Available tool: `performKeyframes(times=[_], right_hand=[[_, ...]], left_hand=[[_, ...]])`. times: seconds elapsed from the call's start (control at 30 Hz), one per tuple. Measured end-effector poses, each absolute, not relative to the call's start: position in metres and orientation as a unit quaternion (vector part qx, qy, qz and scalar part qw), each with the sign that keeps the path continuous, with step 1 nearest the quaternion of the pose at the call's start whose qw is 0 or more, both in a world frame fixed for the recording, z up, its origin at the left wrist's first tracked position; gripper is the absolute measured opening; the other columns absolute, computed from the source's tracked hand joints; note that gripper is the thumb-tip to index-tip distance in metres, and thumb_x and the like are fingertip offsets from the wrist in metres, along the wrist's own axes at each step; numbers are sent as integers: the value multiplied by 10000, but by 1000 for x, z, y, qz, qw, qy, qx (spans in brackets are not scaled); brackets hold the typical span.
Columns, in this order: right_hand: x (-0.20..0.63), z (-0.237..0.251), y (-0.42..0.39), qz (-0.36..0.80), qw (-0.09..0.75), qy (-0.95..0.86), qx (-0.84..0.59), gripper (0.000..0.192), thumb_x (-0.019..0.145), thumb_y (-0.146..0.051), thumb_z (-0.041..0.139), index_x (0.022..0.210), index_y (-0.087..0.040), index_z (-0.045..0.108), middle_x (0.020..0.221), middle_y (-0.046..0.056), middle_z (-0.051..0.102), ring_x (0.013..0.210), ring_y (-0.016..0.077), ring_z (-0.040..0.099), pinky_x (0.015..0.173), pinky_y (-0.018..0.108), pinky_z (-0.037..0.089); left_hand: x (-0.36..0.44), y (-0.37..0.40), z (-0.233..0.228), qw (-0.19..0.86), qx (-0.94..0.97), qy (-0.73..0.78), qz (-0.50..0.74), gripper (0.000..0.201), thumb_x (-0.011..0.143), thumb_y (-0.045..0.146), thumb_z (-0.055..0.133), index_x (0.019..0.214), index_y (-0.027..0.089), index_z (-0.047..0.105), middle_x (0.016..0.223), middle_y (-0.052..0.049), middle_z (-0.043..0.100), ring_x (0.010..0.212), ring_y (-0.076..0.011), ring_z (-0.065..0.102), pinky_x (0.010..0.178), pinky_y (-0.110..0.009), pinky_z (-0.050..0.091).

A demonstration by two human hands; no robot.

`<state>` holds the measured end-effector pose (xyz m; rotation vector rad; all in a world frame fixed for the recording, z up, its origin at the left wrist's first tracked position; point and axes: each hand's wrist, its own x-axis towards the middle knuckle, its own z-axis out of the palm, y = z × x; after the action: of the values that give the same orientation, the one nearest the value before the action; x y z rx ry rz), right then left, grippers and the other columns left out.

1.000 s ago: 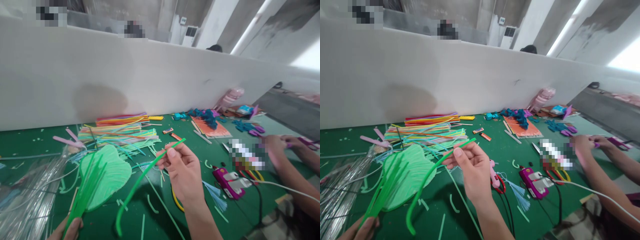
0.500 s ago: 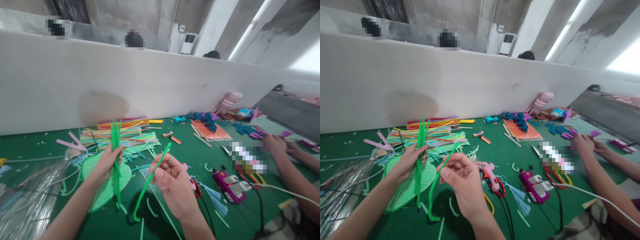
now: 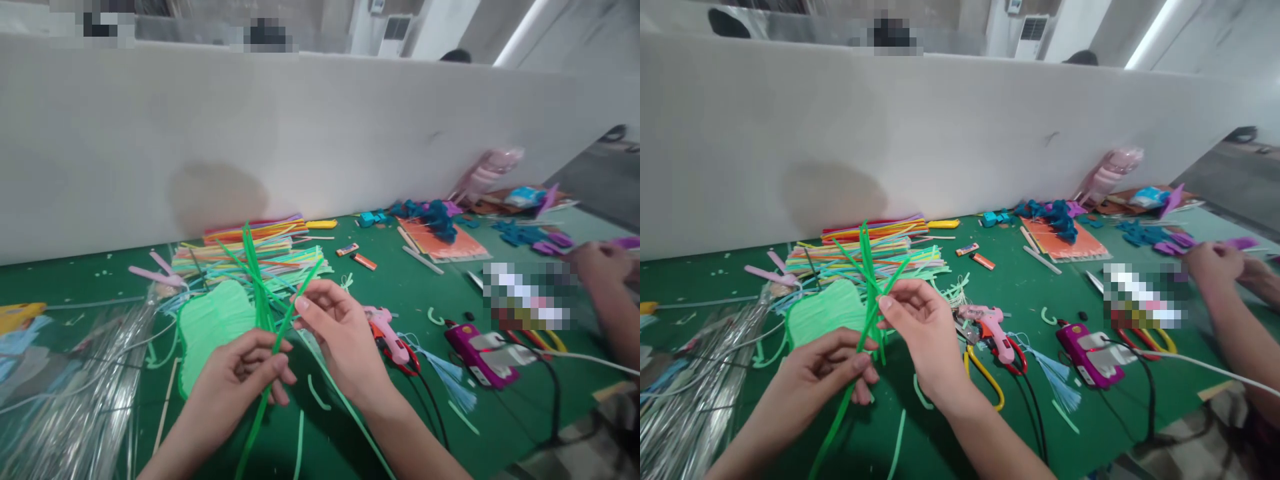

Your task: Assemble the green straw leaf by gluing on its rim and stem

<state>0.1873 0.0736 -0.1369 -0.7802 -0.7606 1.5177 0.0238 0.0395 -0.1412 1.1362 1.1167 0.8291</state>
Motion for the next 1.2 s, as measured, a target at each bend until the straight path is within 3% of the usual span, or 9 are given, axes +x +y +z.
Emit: performKeyframes(times=[0.17,0.27,0.33,0.47,0.6,0.77,0.93,1.07,1.2], right_hand=[[178,-152,51,608,354,-587,-402,493,821,-400,763,1262,-243,609,1235,69,682,1076,207,656,880,318,526],[166,-174,26,567,175,-722,-356,220,939,-290,596,1094,-204,726,1061,77,759,966,214,693,852,311,498],[156,-189,10,582,139,-731,-329,261,966,-230,496,964,-176,751,907,73,771,834,185,698,748,267,483],[141,-210,-12,692,172,-614,-340,349,995,-409,456,1066,-159,688,851,78,761,661,136,621,591,224,433],[138,-221,-9,742,242,-494,-383,388,911,-444,610,1164,-151,584,897,98,774,671,136,660,615,226,484],[144,-226,12,551,275,-618,-489,124,897,-239,609,969,-172,685,849,61,774,701,158,689,654,261,515],[143,-231,22,482,257,-696,-465,174,845,-146,699,1004,-212,724,830,4,767,709,151,693,664,247,517],[137,-243,31,381,250,-764,-456,147,951,-161,592,977,-210,728,960,71,752,920,221,675,845,350,506],[131,-253,42,292,227,-808,-459,182,973,-149,547,945,-189,722,943,99,705,932,251,619,843,387,488]], left_hand=[[-13,35,-152,455,309,603,578,387,677,444,861,903,192,671,757,-32,780,585,-164,721,540,-228,586],[-32,30,-156,374,239,605,661,355,665,395,873,867,195,661,730,1,773,611,-147,731,559,-189,588],[-38,24,-159,344,228,608,678,287,711,358,843,865,196,664,728,8,773,606,-130,728,570,-170,585],[-41,16,-168,276,219,606,713,198,766,305,801,853,200,657,734,16,776,686,-155,754,643,-215,618],[-42,12,-177,220,223,607,731,217,758,323,813,818,199,646,750,27,774,746,-183,764,746,-295,640],[-54,-9,-190,198,219,668,683,234,784,354,806,834,174,665,807,5,778,784,-161,762,728,-215,615],[-62,-34,-209,199,187,711,648,249,799,352,791,892,175,644,925,-2,769,896,-159,754,838,-237,608],[-61,-45,-220,207,160,725,636,258,787,354,798,856,167,635,933,-16,777,895,-167,757,884,-273,609],[-64,-57,-224,231,146,773,573,339,784,437,780,970,168,691,958,-38,795,850,-193,767,887,-332,621]])
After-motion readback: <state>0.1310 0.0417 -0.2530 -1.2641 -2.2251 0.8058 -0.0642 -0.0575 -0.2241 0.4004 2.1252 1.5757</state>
